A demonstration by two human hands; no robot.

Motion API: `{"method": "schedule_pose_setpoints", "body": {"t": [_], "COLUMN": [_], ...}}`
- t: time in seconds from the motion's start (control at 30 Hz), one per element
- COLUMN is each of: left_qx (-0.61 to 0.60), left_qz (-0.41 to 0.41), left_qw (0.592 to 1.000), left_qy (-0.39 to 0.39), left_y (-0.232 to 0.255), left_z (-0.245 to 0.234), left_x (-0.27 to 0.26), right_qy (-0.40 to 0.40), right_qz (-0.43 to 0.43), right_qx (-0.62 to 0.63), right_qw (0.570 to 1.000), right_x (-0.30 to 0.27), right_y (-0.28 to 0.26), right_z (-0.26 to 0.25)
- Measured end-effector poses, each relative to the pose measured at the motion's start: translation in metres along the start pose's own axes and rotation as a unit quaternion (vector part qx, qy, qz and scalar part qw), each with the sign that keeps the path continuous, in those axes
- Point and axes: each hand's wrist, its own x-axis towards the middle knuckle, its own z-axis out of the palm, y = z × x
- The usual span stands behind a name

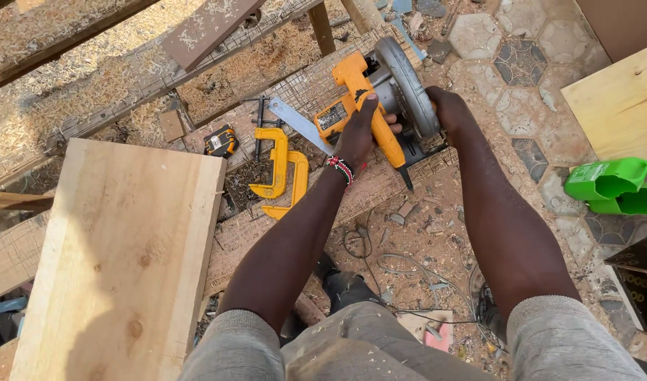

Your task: Measuring, marking, and cutting a wooden board with a circular saw

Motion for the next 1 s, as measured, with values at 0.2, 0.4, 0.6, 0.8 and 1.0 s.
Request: {"method": "schedule_pose_setpoints", "body": {"t": [0.2, 0.4, 0.6, 0.8, 1.0], "left_qx": [0.259, 0.356, 0.429, 0.354, 0.325], "left_qz": [-0.011, 0.078, -0.029, -0.054, -0.081], "left_qw": [0.965, 0.931, 0.877, 0.849, 0.893], "left_qy": [0.023, -0.016, 0.214, 0.389, 0.299], "left_y": [0.037, 0.005, -0.012, -0.037, -0.049], "left_z": [-0.01, -0.123, -0.229, -0.231, -0.189], "left_x": [-0.044, -0.1, -0.242, -0.332, -0.402], "right_qy": [-0.022, 0.041, 0.184, -0.139, -0.356], "right_qz": [-0.15, -0.206, -0.58, -0.514, -0.44], "right_qx": [-0.157, -0.14, -0.13, -0.142, -0.38], "right_qw": [0.976, 0.968, 0.783, 0.835, 0.732], "right_x": [-0.043, -0.052, -0.142, -0.186, -0.102], "right_y": [0.011, 0.043, -0.03, -0.036, -0.006], "right_z": [-0.008, -0.011, 0.025, 0.182, 0.356]}}
